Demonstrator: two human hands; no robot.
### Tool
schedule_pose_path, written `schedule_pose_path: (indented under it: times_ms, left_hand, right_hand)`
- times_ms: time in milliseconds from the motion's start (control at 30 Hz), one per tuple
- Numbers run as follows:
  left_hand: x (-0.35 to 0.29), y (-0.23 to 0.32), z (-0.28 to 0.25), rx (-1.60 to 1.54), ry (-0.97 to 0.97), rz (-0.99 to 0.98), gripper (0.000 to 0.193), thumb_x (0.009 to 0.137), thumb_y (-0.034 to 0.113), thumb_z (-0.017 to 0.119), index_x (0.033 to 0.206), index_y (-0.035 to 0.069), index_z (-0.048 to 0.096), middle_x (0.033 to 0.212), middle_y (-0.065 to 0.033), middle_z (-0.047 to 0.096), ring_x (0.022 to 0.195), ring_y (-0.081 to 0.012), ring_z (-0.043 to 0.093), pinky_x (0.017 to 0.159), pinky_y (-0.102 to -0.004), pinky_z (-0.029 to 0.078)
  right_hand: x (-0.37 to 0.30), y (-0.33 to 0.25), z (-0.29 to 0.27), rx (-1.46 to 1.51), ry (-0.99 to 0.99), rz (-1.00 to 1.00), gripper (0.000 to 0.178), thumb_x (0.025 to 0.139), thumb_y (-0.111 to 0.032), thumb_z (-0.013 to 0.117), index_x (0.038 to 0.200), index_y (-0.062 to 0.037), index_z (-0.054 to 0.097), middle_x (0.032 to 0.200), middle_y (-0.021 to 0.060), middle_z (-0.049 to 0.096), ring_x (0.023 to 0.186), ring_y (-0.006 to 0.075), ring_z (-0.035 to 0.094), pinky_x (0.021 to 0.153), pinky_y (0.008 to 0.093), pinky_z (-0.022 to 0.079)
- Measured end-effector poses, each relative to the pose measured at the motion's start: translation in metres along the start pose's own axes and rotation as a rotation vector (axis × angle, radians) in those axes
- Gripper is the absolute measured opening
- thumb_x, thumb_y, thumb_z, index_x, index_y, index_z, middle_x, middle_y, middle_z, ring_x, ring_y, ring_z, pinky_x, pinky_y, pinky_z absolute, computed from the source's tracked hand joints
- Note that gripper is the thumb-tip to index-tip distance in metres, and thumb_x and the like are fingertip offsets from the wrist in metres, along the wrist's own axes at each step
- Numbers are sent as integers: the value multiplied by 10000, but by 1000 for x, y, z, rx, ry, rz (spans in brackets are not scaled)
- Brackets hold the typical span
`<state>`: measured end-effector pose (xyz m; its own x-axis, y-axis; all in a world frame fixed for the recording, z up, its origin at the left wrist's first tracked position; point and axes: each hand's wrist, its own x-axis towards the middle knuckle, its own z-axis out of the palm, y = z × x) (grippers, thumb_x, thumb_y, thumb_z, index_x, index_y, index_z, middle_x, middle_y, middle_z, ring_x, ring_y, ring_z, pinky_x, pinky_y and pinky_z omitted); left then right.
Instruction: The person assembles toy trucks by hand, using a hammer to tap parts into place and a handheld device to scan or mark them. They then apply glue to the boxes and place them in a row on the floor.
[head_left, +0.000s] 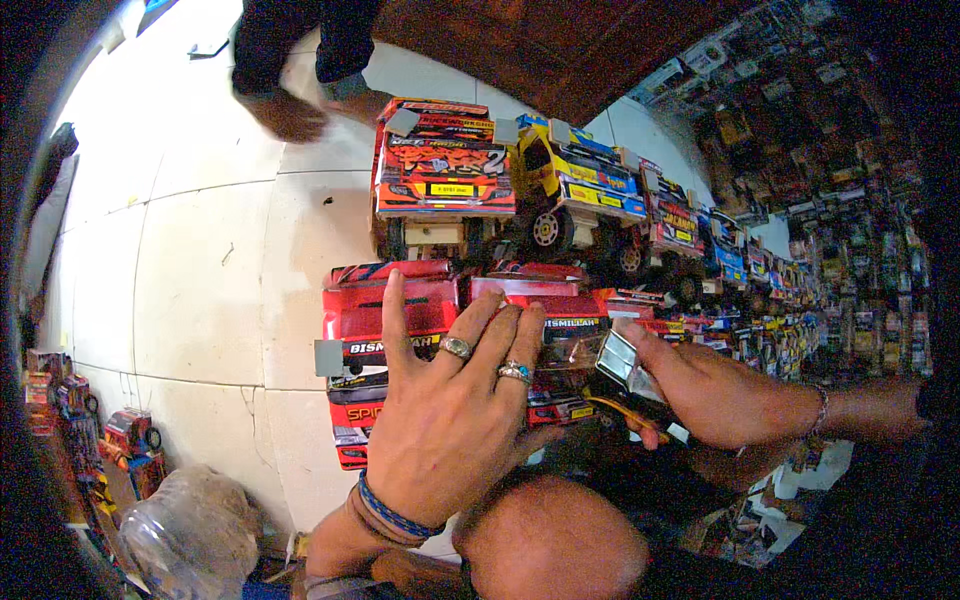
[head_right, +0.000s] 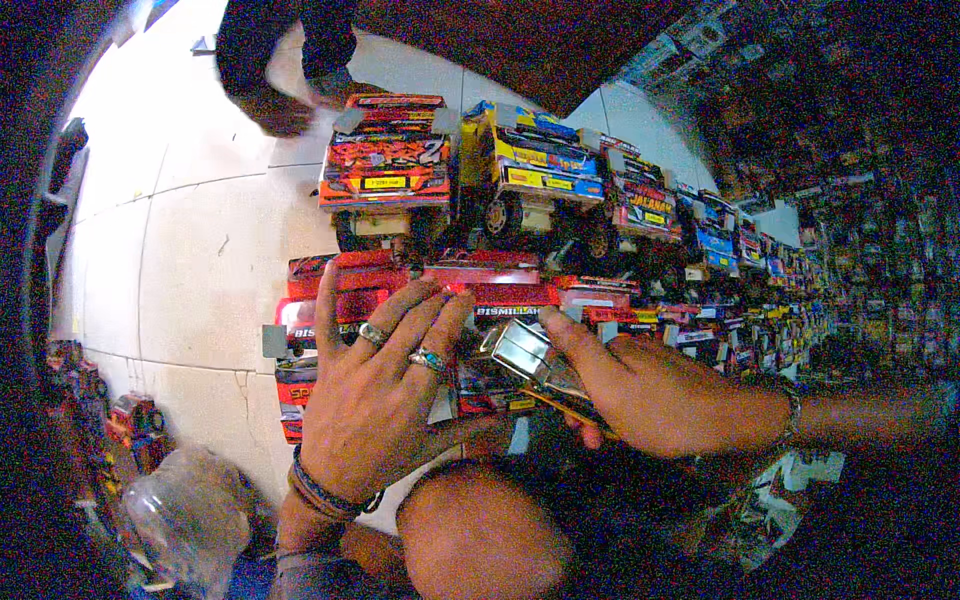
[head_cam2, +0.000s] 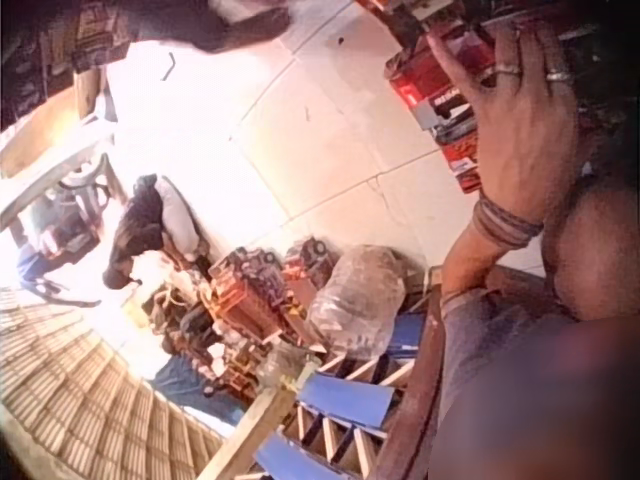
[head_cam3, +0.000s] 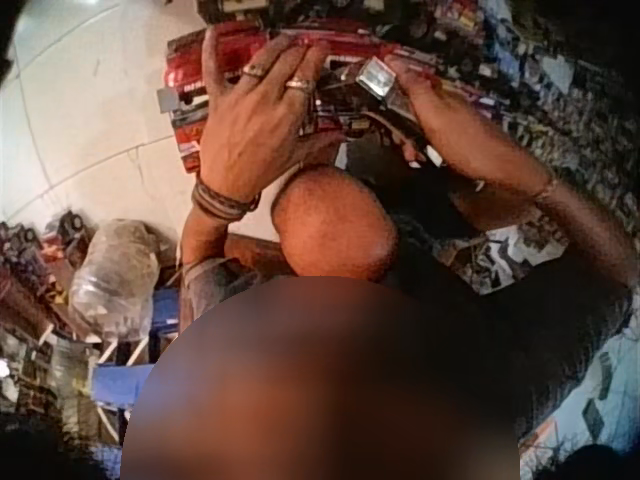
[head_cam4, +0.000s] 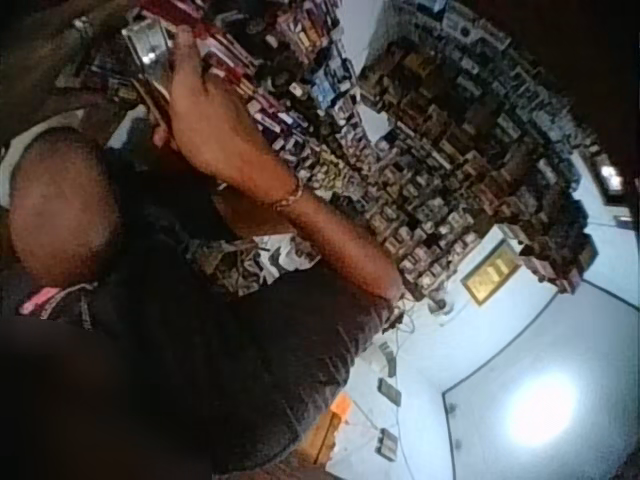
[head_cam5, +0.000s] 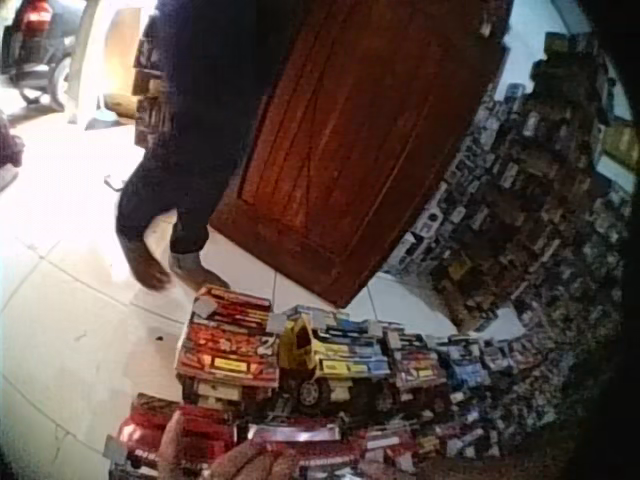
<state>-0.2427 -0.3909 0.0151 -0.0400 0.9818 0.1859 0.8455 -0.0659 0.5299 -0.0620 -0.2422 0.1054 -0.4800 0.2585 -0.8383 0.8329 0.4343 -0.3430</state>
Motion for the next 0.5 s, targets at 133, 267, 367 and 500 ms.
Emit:
schedule_pose_path:
  times_ms: [133,267,367,500]
  left_hand:
    - [0,1,-1,-9,11,-3,835,722,514,728,1344,-13,545,1249,-90,598,1279,-226,514,1131,-749,107]
    - [2,-2,1,27,12,11,827,714,489,737,1342,-15,546,1246,-93,603,1274,-220,519,1134,-745,110]
    - [2,-2,2,21,30,1,826,696,464,754,1336,-17,549,1246,-89,607,1271,-217,521,1138,-743,114]
    - [2,0,4,50,44,-22,995,549,531,837,1389,101,521,1270,-53,624,1258,-222,550,1181,-669,99]
  right_hand:
    - [-3,-14,1,122,48,52,468,1060,-356,264,1153,18,529,722,130,664,697,291,679,701,439,538]
    - [-1,-15,6,144,73,213,560,1072,-397,206,1066,16,584,660,129,634,608,309,650,679,442,533]
    - [0,-8,13,124,124,134,403,1044,-292,359,1131,52,549,637,156,625,568,343,639,653,458,525]
    - [2,6,32,-318,415,-252,329,931,-121,528,1184,90,530,686,192,604,618,375,621,610,479,488]
